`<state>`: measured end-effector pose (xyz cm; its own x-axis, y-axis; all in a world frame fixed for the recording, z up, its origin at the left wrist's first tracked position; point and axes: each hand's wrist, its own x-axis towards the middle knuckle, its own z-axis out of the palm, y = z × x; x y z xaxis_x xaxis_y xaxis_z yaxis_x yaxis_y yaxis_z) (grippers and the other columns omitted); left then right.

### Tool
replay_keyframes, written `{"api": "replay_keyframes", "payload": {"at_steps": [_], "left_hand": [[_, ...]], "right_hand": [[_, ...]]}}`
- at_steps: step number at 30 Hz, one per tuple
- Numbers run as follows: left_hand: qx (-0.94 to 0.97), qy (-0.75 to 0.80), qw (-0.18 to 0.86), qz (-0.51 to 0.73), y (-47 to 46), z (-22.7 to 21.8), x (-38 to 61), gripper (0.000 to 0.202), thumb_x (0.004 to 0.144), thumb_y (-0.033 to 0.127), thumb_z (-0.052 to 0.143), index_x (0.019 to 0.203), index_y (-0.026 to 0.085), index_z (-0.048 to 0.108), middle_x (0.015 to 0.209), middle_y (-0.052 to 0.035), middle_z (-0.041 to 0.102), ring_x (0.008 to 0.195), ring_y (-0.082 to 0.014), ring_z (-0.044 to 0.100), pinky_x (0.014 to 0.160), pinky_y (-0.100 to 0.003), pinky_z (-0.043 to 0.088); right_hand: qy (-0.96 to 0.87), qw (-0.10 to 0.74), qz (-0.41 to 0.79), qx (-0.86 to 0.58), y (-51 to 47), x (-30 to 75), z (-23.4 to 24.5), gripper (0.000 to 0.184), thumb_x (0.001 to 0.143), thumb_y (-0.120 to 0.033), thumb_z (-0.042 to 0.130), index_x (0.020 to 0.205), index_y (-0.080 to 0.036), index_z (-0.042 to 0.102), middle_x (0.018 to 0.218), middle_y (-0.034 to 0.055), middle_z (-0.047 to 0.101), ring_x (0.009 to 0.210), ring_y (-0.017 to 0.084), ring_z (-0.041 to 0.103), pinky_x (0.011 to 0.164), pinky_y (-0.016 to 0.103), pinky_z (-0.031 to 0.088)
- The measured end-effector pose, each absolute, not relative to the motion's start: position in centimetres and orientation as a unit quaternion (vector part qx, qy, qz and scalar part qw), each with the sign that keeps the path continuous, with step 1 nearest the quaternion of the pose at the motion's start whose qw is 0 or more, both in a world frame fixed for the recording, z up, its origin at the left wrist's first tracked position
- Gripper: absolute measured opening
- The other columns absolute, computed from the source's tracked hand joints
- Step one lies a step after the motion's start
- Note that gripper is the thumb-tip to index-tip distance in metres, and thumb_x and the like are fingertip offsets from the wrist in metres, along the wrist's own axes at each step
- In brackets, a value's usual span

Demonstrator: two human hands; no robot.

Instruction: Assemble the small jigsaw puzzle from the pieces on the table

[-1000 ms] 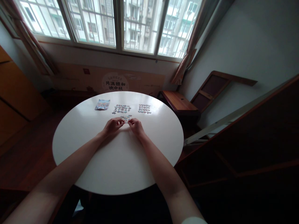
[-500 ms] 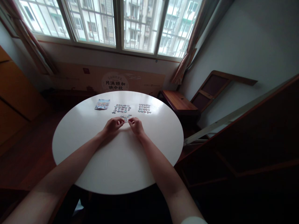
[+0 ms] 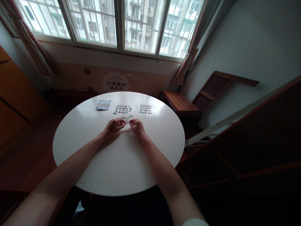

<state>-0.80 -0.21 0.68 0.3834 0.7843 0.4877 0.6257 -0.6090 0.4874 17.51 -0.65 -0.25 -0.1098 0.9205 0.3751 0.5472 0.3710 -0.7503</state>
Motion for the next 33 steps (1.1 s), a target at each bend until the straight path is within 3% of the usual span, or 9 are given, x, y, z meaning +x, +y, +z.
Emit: {"api": "replay_keyframes", "payload": {"at_steps": [33], "left_hand": [[0.820, 0.418, 0.101, 0.377, -0.08, 0.55, -0.82, 0.019, 0.083, 0.033, 0.058, 0.081, 0.018, 0.069, 0.065, -0.0002, 0.062, 0.056, -0.0116, 0.054, 0.055, -0.022, 0.041]], "right_hand": [[-0.713, 0.442, 0.221, -0.498, -0.23, 17.45, -0.92, 0.012, 0.080, -0.016, 0.058, 0.084, -0.017, 0.069, 0.086, 0.0036, 0.065, 0.067, 0.012, 0.062, 0.073, 0.026, 0.051]]}}
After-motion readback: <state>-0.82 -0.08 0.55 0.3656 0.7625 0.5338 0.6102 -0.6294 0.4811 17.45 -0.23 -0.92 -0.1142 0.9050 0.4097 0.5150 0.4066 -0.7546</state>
